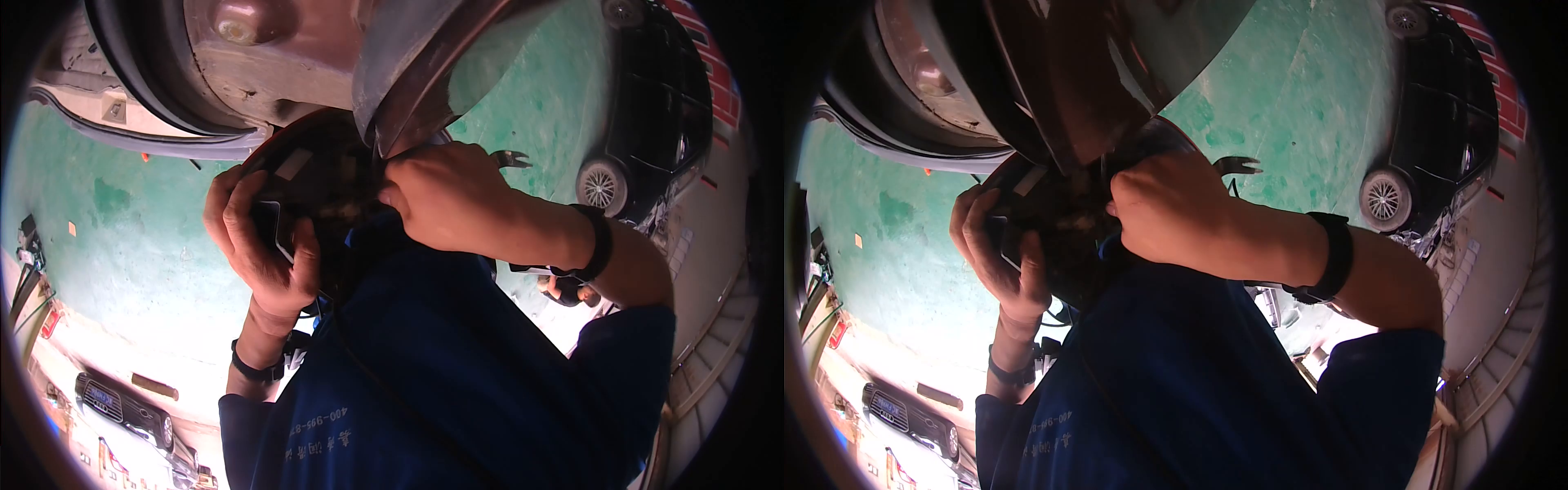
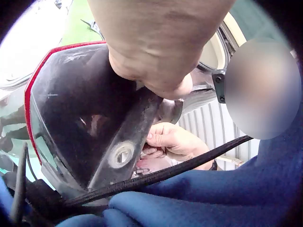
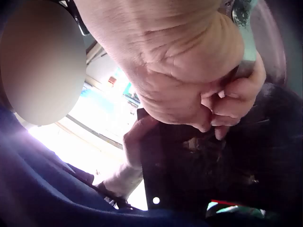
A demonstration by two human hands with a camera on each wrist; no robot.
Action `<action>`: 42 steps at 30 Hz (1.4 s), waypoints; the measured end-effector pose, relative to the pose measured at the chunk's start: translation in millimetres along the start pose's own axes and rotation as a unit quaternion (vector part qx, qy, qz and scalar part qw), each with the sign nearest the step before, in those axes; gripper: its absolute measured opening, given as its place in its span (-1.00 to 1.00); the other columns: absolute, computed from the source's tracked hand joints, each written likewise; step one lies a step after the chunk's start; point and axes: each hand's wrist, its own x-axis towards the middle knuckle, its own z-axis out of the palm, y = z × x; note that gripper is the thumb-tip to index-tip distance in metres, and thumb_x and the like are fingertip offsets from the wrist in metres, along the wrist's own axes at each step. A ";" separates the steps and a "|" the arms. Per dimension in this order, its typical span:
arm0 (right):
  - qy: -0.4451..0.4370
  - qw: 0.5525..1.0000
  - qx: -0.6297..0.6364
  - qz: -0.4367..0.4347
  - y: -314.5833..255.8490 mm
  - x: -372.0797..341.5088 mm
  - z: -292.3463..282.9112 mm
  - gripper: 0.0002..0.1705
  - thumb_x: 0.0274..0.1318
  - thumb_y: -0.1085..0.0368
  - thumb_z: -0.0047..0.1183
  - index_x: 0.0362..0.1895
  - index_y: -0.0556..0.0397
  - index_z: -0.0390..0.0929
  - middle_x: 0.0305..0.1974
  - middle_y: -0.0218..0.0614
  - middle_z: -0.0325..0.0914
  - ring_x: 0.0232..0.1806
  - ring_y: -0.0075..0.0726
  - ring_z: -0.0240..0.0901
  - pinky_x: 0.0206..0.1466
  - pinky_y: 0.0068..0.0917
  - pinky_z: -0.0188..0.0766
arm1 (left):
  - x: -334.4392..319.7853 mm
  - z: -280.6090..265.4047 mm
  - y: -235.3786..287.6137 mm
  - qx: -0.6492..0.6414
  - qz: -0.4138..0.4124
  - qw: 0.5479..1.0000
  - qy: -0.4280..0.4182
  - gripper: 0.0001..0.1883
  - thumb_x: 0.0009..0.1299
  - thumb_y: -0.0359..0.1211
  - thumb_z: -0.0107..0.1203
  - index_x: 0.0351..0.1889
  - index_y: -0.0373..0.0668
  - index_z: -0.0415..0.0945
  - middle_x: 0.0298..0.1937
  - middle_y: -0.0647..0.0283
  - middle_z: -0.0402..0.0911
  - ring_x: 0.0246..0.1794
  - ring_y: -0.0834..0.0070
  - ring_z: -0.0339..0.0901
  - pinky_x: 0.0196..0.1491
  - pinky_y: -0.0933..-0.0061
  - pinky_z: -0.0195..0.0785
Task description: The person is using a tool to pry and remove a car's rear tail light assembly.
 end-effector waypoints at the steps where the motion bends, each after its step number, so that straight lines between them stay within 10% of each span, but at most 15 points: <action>1: -0.013 1.000 -0.004 -0.001 -0.9 1.7 -0.9 -0.80 0.15 0.23 0.17 -0.42 0.10 0.63 -0.41 -0.06 0.63 -0.31 0.05 0.62 -0.25 -0.09 0.54 | -0.8 1.4 -0.9 0.000 0.000 1.000 0.002 -0.41 0.33 -0.20 0.08 0.26 -0.35 0.33 0.29 -0.09 0.25 0.29 0.07 0.26 0.33 0.14 0.11; 14: -0.070 0.953 0.267 0.127 -2.2 8.5 17.5 -0.70 0.19 0.22 0.10 -0.43 0.23 0.61 -0.47 0.03 0.60 -0.34 0.23 0.58 -0.20 -0.03 0.47 | -7.1 -0.8 -14.8 -0.060 -0.013 0.997 0.038 -0.42 0.30 -0.20 0.08 0.23 -0.30 0.33 0.23 -0.04 0.28 0.24 0.13 0.26 0.29 0.21 0.12; 29: 0.005 0.999 -0.034 -0.030 -22.3 9.7 -5.3 -0.89 -0.36 0.36 0.21 -0.60 0.11 0.60 -0.63 -0.08 0.56 -0.53 -0.01 0.61 -0.42 -0.19 0.55 | -8.5 1.8 -12.5 -0.038 0.002 0.999 0.024 -0.42 0.26 -0.20 0.10 0.20 -0.32 0.34 0.20 -0.04 0.29 0.20 0.15 0.27 0.25 0.21 0.15; 42: 0.051 0.956 -0.219 -0.188 -23.3 12.1 -2.3 -0.83 -0.29 0.30 0.19 -0.48 0.04 0.56 -0.58 -0.32 0.49 -0.61 -0.24 0.55 -0.58 -0.30 0.46 | -1.2 4.0 -4.3 -0.006 0.021 1.000 0.014 -0.40 0.11 -0.23 0.20 0.13 -0.29 0.43 0.16 -0.05 0.37 0.18 0.11 0.31 0.23 0.19 0.18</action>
